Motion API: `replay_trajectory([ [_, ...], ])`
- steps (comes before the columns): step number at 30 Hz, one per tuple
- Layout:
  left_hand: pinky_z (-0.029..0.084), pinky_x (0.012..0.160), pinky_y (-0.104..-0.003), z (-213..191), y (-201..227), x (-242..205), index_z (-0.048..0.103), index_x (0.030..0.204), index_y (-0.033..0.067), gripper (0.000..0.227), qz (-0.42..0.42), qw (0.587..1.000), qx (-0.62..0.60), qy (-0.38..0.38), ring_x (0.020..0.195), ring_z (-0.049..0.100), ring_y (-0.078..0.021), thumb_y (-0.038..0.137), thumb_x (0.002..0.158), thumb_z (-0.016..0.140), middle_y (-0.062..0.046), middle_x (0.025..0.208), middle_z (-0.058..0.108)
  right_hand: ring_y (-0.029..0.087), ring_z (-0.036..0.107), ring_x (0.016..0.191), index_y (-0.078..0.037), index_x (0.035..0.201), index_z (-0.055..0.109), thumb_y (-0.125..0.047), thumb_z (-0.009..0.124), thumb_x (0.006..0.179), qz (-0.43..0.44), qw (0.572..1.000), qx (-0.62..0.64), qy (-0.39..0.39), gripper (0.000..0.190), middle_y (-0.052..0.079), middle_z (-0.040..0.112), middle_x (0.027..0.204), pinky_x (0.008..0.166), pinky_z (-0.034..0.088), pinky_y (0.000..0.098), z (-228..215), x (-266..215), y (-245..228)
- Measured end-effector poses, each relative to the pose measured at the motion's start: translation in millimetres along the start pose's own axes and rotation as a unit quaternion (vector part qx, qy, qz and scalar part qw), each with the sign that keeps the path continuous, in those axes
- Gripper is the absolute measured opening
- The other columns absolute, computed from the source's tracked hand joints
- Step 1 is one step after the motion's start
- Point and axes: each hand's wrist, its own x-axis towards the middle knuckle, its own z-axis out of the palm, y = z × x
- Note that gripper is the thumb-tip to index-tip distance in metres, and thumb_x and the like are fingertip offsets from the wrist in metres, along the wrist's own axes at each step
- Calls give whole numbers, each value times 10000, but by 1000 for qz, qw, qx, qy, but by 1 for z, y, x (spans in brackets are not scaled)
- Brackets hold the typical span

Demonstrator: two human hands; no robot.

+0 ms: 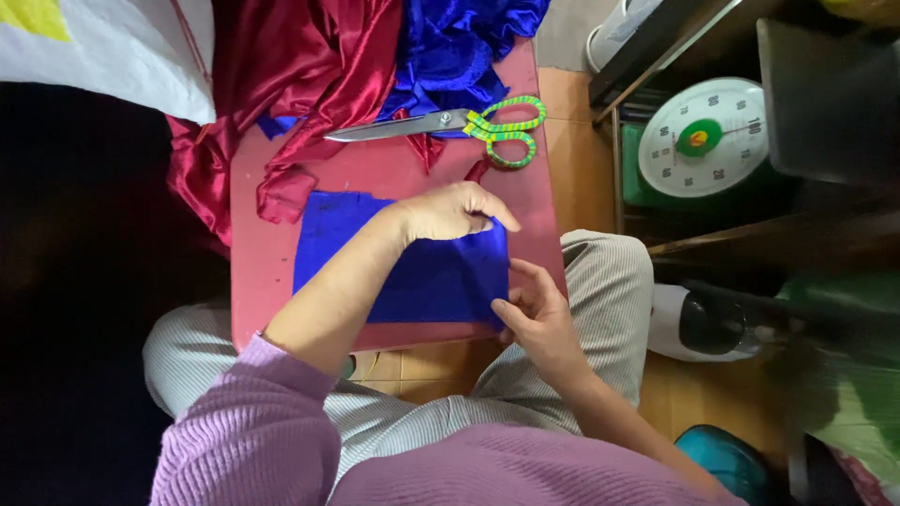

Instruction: The person places a white paper template on a blue fabric and traces its outline with a black marker. They then use scissors to cut the blue fabric along the marked lines.

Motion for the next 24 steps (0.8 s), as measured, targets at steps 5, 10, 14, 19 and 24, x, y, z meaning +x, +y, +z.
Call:
replay_trajectory([
  [5,560,940,-444,9,7,2,718,1188,310,306,-20,988,139,65,1050,722,-311,140,940,664,-47,1049,781,150,648,486,-64,1452,482,-6,726,898,-1,1000,11,9,609,94,691,816,386,546,251,0,-1,-2],
  [10,556,923,-442,16,-9,3,717,1049,309,172,-24,979,184,85,1023,690,-317,199,918,720,-29,1025,692,177,673,509,-4,1338,601,-8,732,902,22,1000,3,9,455,122,701,800,374,541,270,4,2,4],
  [14,549,942,-502,16,15,-4,656,1114,206,169,-37,986,145,70,1079,681,-380,131,964,631,-114,1072,696,209,691,514,14,1219,693,-36,732,927,34,999,1,14,299,145,707,773,352,522,280,3,2,3],
  [19,540,945,-527,7,13,-14,636,1118,226,121,-60,982,175,51,1081,677,-397,234,999,618,-105,1060,721,200,738,580,-18,1049,755,-84,724,948,35,998,-44,28,124,128,739,754,373,516,243,3,-2,0],
  [24,532,942,-557,-9,35,-36,620,1127,209,151,-110,980,163,33,1075,687,-421,302,1014,582,-140,1065,757,203,705,567,-6,1061,668,-86,638,1003,46,999,25,-8,104,116,641,787,379,461,214,21,-2,-3],
])
